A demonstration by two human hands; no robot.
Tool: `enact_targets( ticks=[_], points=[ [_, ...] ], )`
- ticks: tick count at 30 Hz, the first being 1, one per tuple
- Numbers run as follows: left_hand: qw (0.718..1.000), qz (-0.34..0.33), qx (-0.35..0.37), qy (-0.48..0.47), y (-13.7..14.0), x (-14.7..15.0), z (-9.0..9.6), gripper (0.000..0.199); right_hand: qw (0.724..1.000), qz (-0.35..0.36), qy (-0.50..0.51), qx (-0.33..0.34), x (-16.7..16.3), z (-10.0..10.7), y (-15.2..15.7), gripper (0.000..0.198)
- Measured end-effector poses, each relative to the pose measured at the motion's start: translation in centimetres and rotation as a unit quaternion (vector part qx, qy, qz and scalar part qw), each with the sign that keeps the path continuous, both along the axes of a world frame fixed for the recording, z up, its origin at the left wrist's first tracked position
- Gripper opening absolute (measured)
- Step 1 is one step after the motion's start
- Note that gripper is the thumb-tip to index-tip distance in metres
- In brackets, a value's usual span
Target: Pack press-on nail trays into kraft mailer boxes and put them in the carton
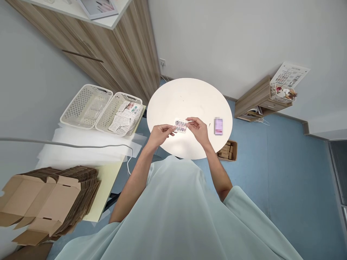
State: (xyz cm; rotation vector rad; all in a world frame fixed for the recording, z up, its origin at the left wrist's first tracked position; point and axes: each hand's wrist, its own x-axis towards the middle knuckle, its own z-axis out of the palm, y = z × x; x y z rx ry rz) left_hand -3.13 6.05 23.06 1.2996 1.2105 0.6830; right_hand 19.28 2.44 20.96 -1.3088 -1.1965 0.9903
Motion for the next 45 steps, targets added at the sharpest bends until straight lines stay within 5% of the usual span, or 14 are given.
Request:
enact_targets(
  ticks=[4,10,20,27,36,45],
  points=[
    [1.000,-0.001,0.005,0.012,0.2,-0.1,-0.8,0.061,0.993,0.009,-0.114,0.035,-0.5,0.2,0.0,0.047],
    [0.999,0.012,-0.021,0.034,-0.4,-1.3,-2.9,0.062,0.953,0.128,-0.272,0.031,-2.5,-1.3,0.4,0.074],
    [0.978,0.156,-0.092,0.100,-3.1,-5.6,-8.3,0.050,0.915,0.218,-0.339,-0.022,-7.1,-11.6,2.9,0.078],
    [0.963,0.212,-0.127,0.105,-2.9,-9.2,-9.0,0.044,0.895,0.209,-0.380,-0.104,-9.6,-17.1,4.5,0.081],
    [0.951,0.259,-0.130,0.105,-1.6,-14.2,-9.4,0.039,0.894,0.197,-0.396,-0.076,-13.0,-14.1,7.4,0.050],
    [0.905,0.354,-0.145,0.188,0.8,-25.0,-13.3,0.049,0.890,0.214,-0.402,-0.005,-22.2,-8.8,10.5,0.035]
  ],
)
